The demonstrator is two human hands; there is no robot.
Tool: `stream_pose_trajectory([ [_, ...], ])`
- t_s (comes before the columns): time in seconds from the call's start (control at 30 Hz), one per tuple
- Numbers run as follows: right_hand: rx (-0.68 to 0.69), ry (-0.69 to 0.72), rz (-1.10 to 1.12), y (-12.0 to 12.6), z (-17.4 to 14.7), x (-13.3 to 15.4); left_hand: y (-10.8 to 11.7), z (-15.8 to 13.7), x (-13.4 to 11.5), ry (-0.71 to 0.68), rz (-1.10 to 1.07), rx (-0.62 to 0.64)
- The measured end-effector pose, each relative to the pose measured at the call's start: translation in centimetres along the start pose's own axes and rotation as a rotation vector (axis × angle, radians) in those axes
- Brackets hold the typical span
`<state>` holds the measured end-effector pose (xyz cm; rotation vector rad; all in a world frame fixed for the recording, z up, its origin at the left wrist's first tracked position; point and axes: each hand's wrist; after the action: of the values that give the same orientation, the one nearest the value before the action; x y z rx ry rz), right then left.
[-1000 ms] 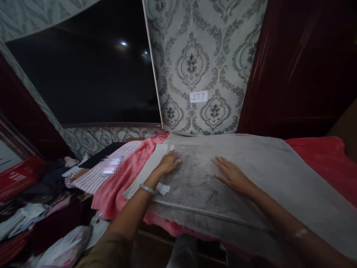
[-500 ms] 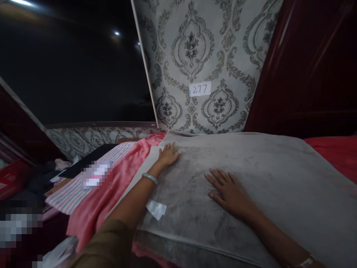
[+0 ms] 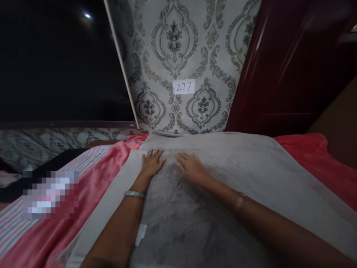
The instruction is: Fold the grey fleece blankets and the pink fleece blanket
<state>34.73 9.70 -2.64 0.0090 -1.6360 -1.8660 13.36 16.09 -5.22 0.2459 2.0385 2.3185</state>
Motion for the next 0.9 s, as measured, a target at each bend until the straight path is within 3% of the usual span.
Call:
stream_pose_trajectory([
  [0.13,0.041,-0.067,0.030,-3.0,6.3,2.0,-0.3,0.4,0.3,-0.090,0.007,0.030],
  [0.23,0.088,-0.066,0.034,-4.5,7.1,0.6,-0.5,0.9,0.4,-0.085,0.036,0.069],
  [0.3,0.088,-0.104,0.010,-4.1,6.2,-1.8,-0.5,1.0,0.4,-0.083,0.042,0.077],
  [0.5,0.060,-0.416,-0.182,1.8,0.1,-13.9,-0.3,1.0,0.3,-0.069,0.038,0.087],
  [0.7,-0.056,-0.724,-0.257,7.8,-9.6,-26.1,-0.3,1.1,0.5,-0.063,0.022,0.090],
  [0.8,-0.132,-0.848,-0.236,9.6,-13.8,-29.9,-0.3,1.2,0.5,-0.063,0.023,0.081],
  [0.9,-0.148,-0.894,-0.220,10.8,-15.5,-31.0,-0.4,1.1,0.5,-0.064,0.029,0.065],
])
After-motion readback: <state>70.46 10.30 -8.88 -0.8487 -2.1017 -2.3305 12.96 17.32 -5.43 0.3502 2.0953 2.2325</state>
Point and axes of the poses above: each hand's wrist, its own z-axis towards the middle knuckle, its own y-axis out of the back of the hand, x = y × z, and after that the axes turned 10 degrees about z, right-handed
